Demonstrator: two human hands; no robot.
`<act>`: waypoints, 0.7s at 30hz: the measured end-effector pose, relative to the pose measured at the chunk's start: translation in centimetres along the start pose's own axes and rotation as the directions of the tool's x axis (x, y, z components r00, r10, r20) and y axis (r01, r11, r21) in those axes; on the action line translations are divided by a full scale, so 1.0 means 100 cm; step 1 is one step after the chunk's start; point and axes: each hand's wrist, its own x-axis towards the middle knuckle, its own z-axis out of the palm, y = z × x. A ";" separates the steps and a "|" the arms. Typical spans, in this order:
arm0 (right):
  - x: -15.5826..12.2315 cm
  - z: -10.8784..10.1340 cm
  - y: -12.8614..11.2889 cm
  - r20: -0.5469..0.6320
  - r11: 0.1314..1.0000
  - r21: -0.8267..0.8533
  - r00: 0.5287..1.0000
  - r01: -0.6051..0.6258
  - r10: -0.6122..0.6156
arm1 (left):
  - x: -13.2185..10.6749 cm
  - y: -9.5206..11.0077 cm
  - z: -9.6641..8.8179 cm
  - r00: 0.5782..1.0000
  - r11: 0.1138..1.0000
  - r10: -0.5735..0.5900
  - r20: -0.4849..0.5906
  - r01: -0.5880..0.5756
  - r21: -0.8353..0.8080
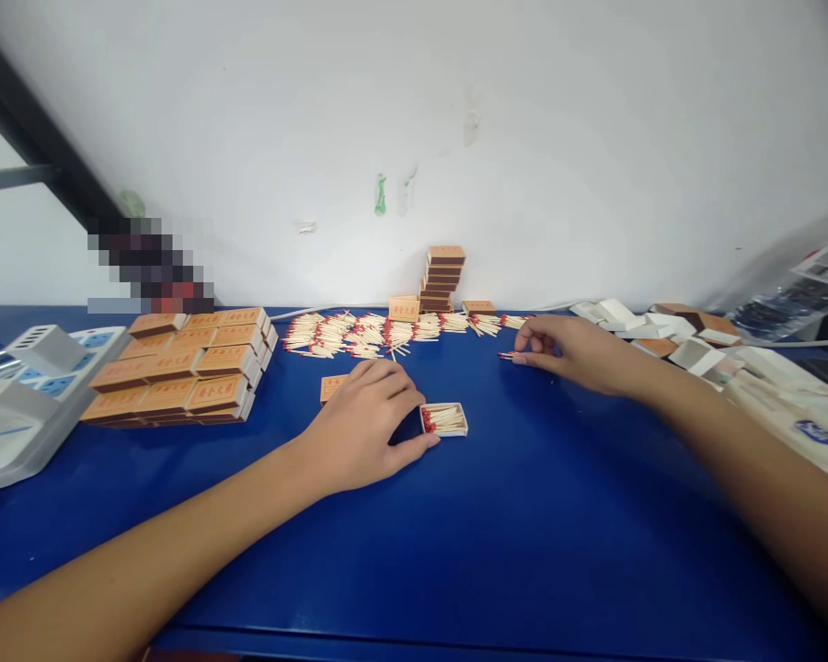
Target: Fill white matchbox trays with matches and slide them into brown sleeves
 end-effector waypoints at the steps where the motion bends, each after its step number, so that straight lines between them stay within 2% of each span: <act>1: 0.000 0.000 0.000 -0.005 1.000 -0.002 1.000 0.008 -0.008 | 0.000 0.000 0.000 1.000 1.000 0.002 0.000 -0.002 0.000; 8: 0.001 0.003 0.004 -0.002 1.000 -0.008 1.000 0.016 -0.016 | 0.001 0.000 0.001 1.000 1.000 0.000 0.006 0.000 0.013; 11: -0.001 0.001 -0.003 -0.007 1.000 -0.008 1.000 0.025 -0.025 | 0.001 0.001 0.000 1.000 1.000 0.002 0.005 -0.002 0.009; 16: -0.013 0.001 -0.047 -0.047 0.992 0.050 0.993 0.115 -0.113 | 0.000 0.001 0.000 1.000 1.000 -0.008 -0.008 0.008 0.009; 21: -0.033 0.021 -0.098 -0.010 0.967 0.104 0.972 0.234 -0.234 | 0.001 0.001 0.002 1.000 1.000 -0.002 -0.014 0.003 0.012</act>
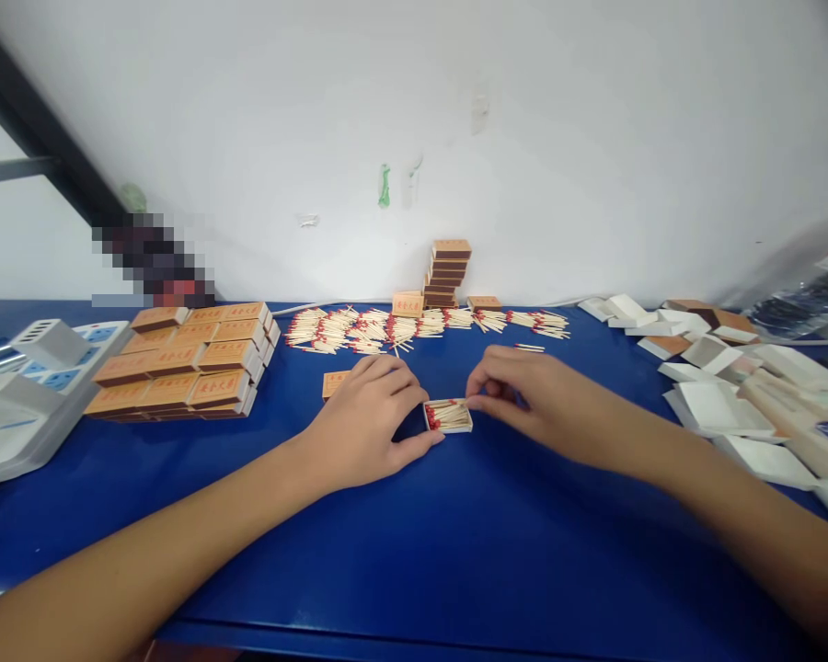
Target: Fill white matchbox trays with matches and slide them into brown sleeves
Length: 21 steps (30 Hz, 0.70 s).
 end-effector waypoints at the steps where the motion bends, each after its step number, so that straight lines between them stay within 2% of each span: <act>1: -0.001 0.005 -0.007 0.018 1.000 -0.008 1.000 0.015 -0.015 | 0.000 0.000 0.000 1.000 1.000 0.002 -0.005 -0.002 0.003; 7: -0.003 0.016 -0.021 0.040 0.997 -0.034 0.997 0.063 -0.062 | -0.001 0.001 -0.001 1.000 1.000 0.002 0.001 -0.002 -0.004; 15: -0.002 0.011 -0.008 0.050 1.000 0.011 0.998 0.025 -0.026 | 0.000 0.000 -0.001 1.000 1.000 0.005 0.007 -0.005 0.002; 21: -0.002 0.014 -0.008 0.075 0.999 0.036 0.997 -0.003 0.000 | 0.000 0.000 -0.001 1.000 1.000 0.006 0.009 -0.006 -0.007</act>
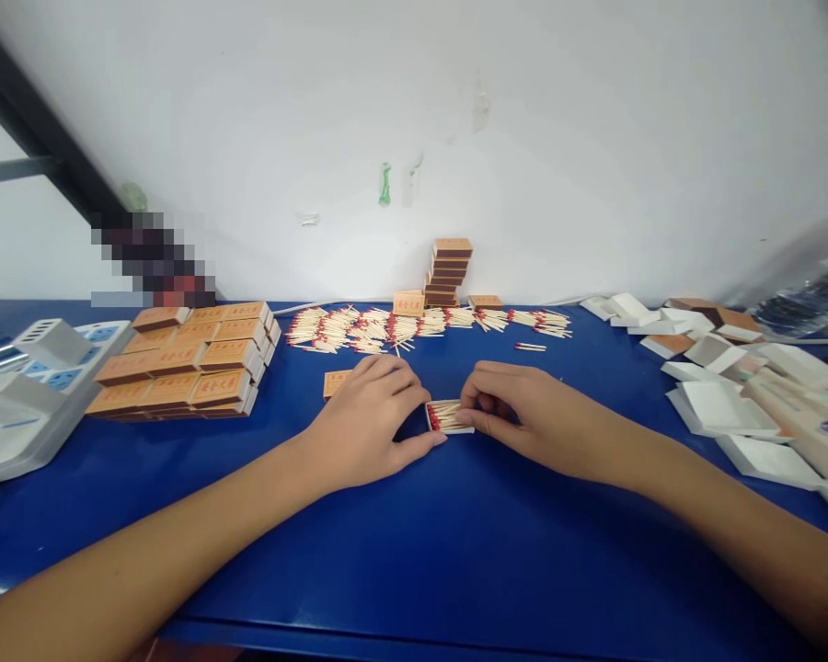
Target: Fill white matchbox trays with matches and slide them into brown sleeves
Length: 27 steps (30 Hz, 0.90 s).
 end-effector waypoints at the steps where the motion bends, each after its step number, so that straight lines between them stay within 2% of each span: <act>1: 0.000 0.000 0.000 0.007 1.000 0.001 1.000 0.001 -0.001 | 0.000 0.000 0.000 1.000 1.000 0.001 -0.002 -0.001 0.000; 5: 0.000 -0.001 -0.002 0.012 1.000 0.001 1.000 0.019 -0.019 | 0.000 0.000 0.000 1.000 1.000 -0.001 -0.009 0.001 -0.006; 14: 0.005 0.012 -0.007 -0.138 0.999 0.022 0.990 0.036 -0.033 | -0.001 0.001 0.001 0.999 0.999 0.035 -0.009 -0.035 -0.027; 22: 0.004 0.014 -0.008 -0.132 0.998 0.042 0.991 0.038 -0.032 | -0.001 0.000 0.002 0.999 0.998 0.048 -0.010 -0.049 -0.036; 27: 0.003 0.007 -0.005 -0.109 0.997 -0.044 0.992 0.059 -0.063 | -0.001 0.001 0.002 0.999 0.998 0.049 -0.006 -0.049 -0.031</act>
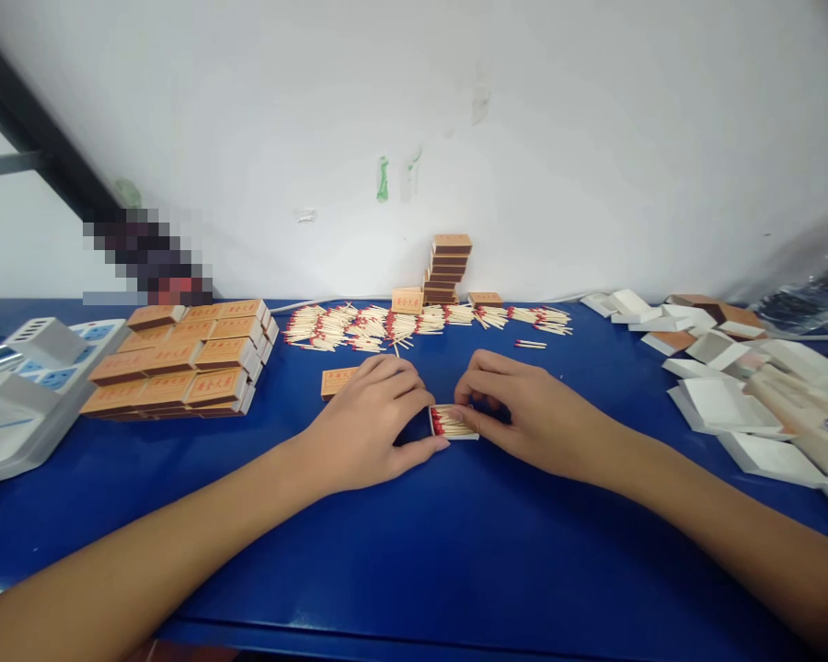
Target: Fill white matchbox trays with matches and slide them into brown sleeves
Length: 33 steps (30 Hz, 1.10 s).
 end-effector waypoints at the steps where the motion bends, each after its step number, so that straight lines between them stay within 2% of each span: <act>1: 0.000 -0.001 0.001 0.002 1.000 -0.016 1.000 0.002 -0.002 | 0.000 0.000 0.000 1.000 1.000 0.000 -0.001 0.000 0.000; 13: -0.001 0.000 0.003 -0.016 0.997 -0.079 1.000 0.025 -0.026 | 0.000 0.000 0.000 1.000 1.000 0.000 0.002 0.000 0.000; 18: -0.002 0.002 0.002 -0.012 0.997 -0.074 1.000 0.024 -0.025 | 0.000 0.000 0.000 1.000 1.000 0.000 0.004 0.000 0.007; 24: -0.001 0.005 -0.003 -0.093 0.999 -0.045 0.996 0.012 -0.017 | 0.000 0.000 -0.001 1.000 1.000 0.004 0.001 -0.004 0.004; 33: 0.001 0.011 0.000 -0.087 1.000 0.002 0.996 -0.019 0.019 | 0.002 0.000 -0.002 1.000 1.000 0.018 0.013 -0.018 0.016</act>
